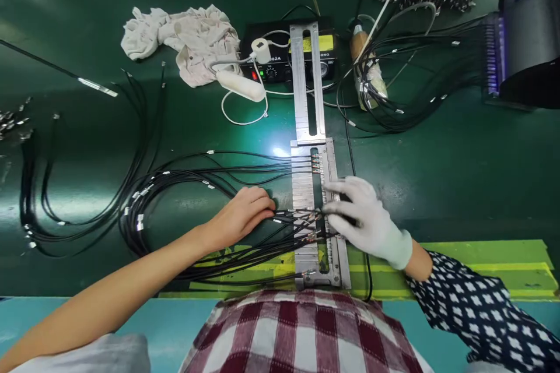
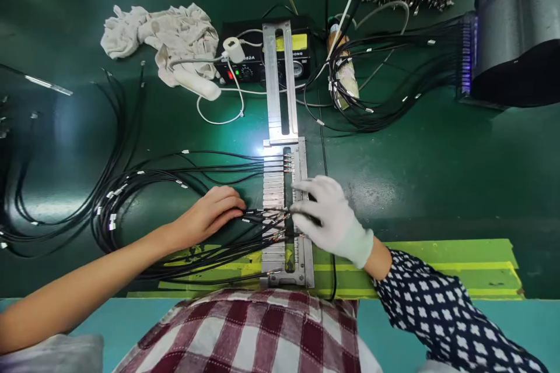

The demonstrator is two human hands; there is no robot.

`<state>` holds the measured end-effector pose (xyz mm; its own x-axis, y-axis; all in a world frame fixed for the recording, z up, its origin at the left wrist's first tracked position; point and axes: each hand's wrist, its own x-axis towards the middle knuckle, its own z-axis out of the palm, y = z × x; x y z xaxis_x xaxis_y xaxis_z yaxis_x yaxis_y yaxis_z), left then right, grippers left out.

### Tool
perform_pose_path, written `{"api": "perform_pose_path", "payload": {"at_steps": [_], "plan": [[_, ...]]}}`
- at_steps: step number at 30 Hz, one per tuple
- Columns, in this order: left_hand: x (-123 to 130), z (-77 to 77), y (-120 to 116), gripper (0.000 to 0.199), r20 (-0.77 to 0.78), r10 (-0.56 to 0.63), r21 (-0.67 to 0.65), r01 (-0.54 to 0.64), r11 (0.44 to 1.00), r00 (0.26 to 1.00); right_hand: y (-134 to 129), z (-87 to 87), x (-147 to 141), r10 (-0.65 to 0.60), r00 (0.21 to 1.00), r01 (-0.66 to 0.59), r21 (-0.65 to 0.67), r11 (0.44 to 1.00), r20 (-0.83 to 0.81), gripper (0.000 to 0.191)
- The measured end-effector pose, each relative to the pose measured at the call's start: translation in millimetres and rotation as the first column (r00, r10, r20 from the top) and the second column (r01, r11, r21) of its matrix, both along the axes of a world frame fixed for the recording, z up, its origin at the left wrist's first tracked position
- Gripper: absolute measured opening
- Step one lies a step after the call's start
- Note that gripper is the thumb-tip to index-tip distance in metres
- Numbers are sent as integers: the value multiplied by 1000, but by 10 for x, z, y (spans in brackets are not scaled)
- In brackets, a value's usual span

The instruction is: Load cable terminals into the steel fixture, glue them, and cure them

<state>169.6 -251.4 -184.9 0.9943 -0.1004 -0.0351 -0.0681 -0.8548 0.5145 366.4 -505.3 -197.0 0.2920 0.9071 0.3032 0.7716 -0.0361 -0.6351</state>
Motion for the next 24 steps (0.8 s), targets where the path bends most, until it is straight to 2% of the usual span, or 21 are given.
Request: {"api": "perform_pose_path", "payload": {"at_steps": [2,7,9,11,14,18,24], "plan": [[-56,37,17,20,-1,-47,-3,47,999,999,-45,2,-27,26,998,-26,14,1000,-53,13],[-36,151,95,15,51,-88,-32,90,995,995,31,-23,194,-183,943,191,3,982,-278,18],[20,200,102,12,97,-52,-84,60,995,994,86,-34,292,-216,922,234,18,972,-322,18],[105,220,79,6,110,35,-145,-19,989,993,125,-43,346,-226,913,251,29,968,-340,18],[273,172,-4,5,99,131,-103,-121,987,986,147,-52,352,-228,913,248,15,969,-337,17],[448,49,-105,10,136,100,44,-107,993,986,142,-55,326,-231,913,249,11,969,-336,17],[501,-20,-35,17,198,68,-118,-45,992,978,150,-52,324,-242,918,253,-4,967,-313,16]]}}
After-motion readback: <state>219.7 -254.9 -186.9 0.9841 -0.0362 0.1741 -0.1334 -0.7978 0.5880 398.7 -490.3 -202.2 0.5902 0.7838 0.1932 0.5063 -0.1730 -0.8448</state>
